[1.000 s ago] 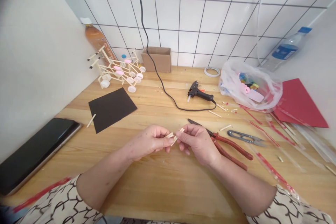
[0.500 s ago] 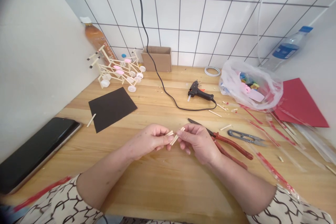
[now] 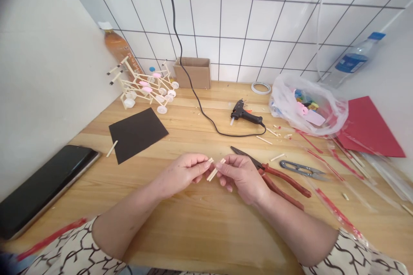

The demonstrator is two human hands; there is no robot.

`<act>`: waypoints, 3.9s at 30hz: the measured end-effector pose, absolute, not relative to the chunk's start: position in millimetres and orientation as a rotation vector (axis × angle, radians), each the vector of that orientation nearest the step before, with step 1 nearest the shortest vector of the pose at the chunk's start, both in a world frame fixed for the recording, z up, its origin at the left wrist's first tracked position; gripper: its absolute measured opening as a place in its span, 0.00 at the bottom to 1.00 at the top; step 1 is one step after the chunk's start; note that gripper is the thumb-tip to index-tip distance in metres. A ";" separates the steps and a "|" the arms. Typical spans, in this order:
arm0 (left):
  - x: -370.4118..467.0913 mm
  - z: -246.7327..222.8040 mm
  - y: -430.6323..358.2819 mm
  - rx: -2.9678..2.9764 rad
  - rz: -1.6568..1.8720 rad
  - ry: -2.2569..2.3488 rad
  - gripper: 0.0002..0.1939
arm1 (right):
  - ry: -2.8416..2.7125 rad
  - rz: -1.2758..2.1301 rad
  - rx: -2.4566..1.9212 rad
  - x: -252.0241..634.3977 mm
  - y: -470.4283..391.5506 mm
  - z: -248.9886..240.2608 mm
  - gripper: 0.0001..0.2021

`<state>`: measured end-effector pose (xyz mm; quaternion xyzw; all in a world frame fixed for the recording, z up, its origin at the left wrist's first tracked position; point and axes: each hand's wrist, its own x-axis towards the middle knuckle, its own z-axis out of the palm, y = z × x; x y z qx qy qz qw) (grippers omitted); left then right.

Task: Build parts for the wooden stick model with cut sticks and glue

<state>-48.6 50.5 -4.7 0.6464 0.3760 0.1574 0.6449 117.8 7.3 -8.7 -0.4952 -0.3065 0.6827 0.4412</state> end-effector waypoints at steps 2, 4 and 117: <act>-47.6 -2.4 49.3 1.519 0.372 0.884 0.17 | -0.787 1.686 -1.230 117.2 6.3 -10.0 0.11; -46.5 -0.1 48.4 1.543 0.384 0.915 0.17 | -0.816 1.673 -1.234 116.5 5.2 -11.4 0.12; -39.4 -8.8 39.7 1.980 0.822 1.004 0.06 | -1.670 1.002 -1.437 129.6 1.7 -2.0 0.12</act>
